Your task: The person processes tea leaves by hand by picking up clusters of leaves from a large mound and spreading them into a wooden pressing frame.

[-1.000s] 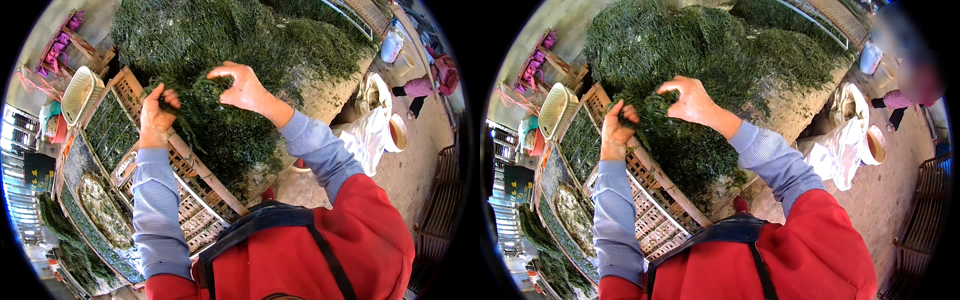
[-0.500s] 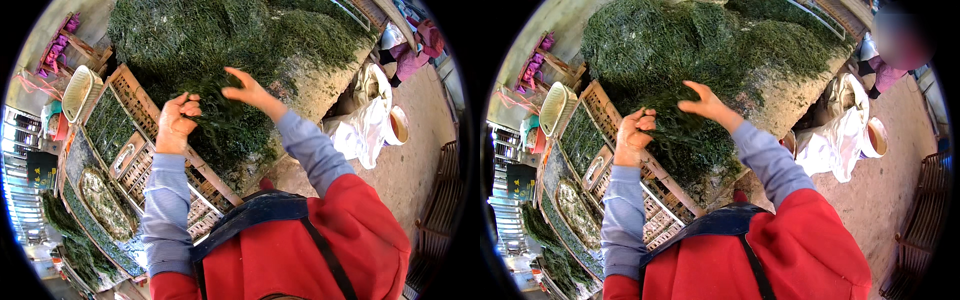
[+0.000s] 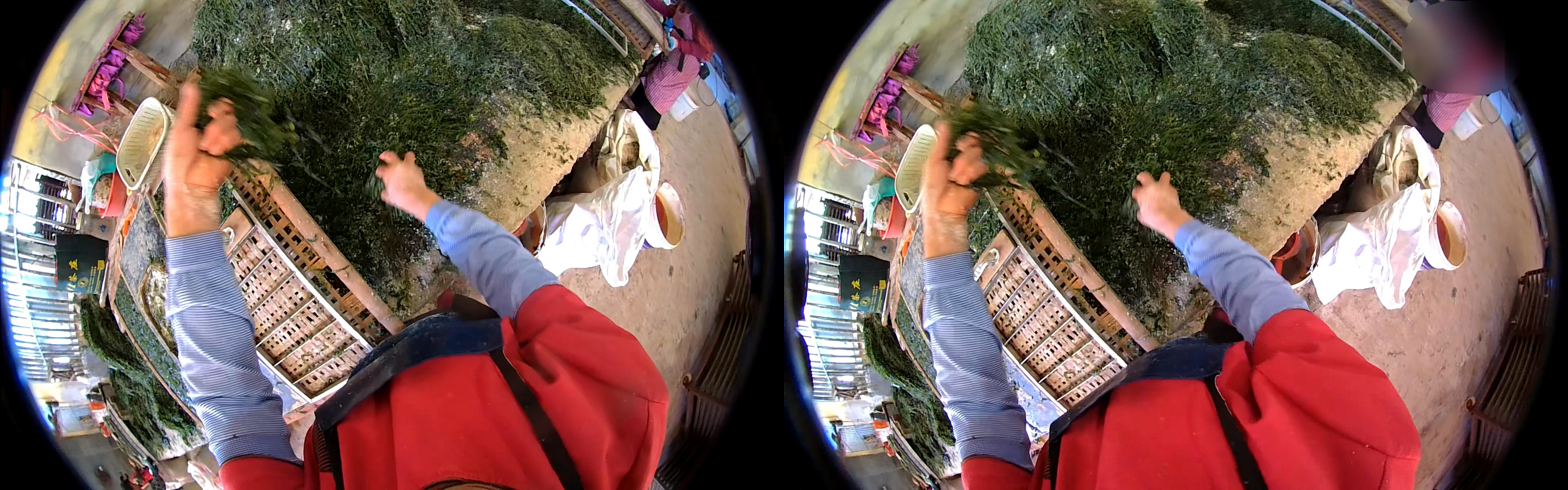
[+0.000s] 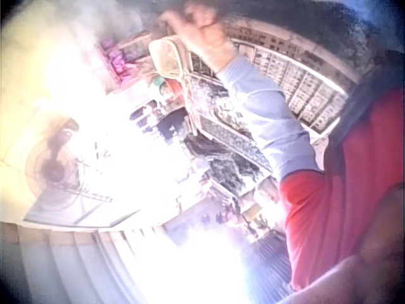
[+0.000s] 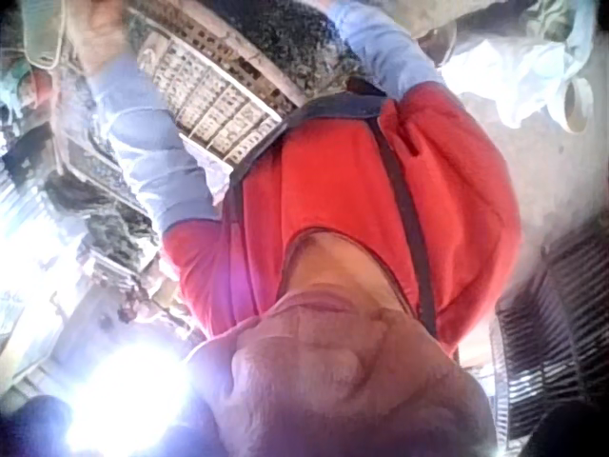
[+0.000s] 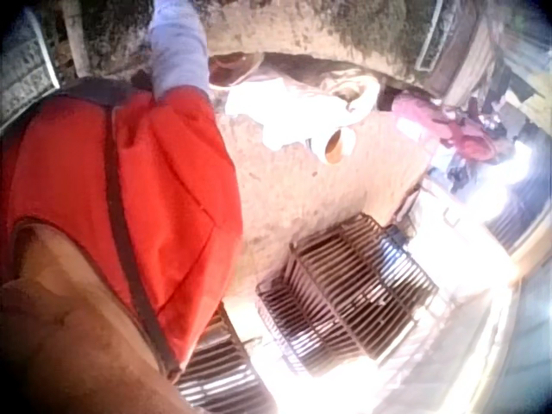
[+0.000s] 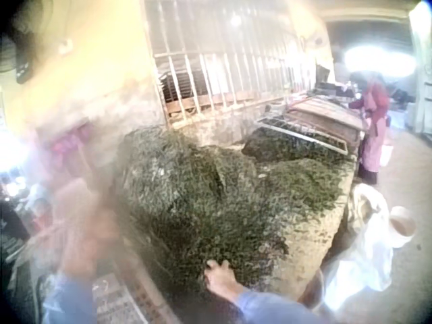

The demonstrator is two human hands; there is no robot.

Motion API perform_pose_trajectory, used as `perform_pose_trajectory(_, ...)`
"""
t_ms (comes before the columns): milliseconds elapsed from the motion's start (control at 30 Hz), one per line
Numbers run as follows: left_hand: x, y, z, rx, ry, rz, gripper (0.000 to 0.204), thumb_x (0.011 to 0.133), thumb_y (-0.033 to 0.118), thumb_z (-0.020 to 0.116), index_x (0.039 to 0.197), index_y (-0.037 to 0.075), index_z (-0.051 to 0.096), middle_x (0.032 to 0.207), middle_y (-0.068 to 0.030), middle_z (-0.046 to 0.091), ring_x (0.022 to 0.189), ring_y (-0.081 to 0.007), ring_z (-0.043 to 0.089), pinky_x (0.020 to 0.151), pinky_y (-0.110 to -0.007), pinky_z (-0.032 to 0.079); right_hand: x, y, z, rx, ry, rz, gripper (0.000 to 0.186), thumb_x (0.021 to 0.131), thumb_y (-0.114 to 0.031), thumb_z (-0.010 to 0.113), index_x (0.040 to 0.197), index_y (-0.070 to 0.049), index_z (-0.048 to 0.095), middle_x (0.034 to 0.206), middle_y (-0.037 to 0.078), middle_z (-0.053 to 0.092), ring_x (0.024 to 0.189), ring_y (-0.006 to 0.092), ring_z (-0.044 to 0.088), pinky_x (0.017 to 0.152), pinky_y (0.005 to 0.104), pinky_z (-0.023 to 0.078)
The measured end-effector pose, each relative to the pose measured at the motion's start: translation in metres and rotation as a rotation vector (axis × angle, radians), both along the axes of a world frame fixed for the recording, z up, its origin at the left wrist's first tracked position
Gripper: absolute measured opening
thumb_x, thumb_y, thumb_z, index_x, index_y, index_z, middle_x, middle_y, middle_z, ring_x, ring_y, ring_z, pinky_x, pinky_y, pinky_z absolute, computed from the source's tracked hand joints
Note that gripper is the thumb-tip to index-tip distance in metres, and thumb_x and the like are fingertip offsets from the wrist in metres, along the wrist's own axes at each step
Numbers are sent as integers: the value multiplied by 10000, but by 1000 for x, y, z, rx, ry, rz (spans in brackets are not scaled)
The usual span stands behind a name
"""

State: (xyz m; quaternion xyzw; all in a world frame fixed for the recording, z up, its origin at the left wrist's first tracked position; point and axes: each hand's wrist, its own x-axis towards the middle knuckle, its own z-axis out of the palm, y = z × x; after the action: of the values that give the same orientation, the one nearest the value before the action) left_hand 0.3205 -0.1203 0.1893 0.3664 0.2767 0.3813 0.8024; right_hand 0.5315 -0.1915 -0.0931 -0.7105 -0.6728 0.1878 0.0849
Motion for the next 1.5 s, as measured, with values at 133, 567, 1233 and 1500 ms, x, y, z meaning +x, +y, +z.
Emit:
perform_pose_trajectory(133, 4, -7, -42, -104, -73, 166, 290, 901, 250, 574, 791, -5, 489, 519, 41, 337, 389, -57, 264, 349, -210, 245, 41, 29, 12, 204, 385, -210, 471, 580, -215, 726, 1028, -82, 670, 964, 170, 656, 893, 290, 641, 816, 357, 512)
perform_pose_trajectory(567, 91, -44, -140, -238, 78, 120, 313, 975, 223, 342, 1171, 35, 496, 1067, -109, 605, 993, -211, 579, 845, -385, 488, 24, 0, 213, 319, 1211, -138, 516, 643, -22, 695, 1136, 55, 564, 814, 171, 641, 624, 172, 623, 511, 267, 521)
perform_pose_trajectory(1233, 45, -37, -41, -269, -215, -88, 288, 911, 282, 551, 998, 32, 437, 715, -59, 527, 375, -48, 304, 314, -182, 276, -24, -133, -47, 527, 453, 267, 212, 821, -167, 586, 983, -31, 586, 1265, 233, 432, 972, 364, 559, 779, 419, 480)
perform_pose_trajectory(1500, 62, -69, -59, -395, 29, 104, 137, 926, 166, 528, 986, 67, 455, 660, -42, 525, 352, -33, 310, 307, -184, 273, -15, -90, 95, 819, 1301, 203, 215, 834, -209, 657, 854, 4, 636, 801, 103, 656, 712, 160, 631, 646, 263, 512)
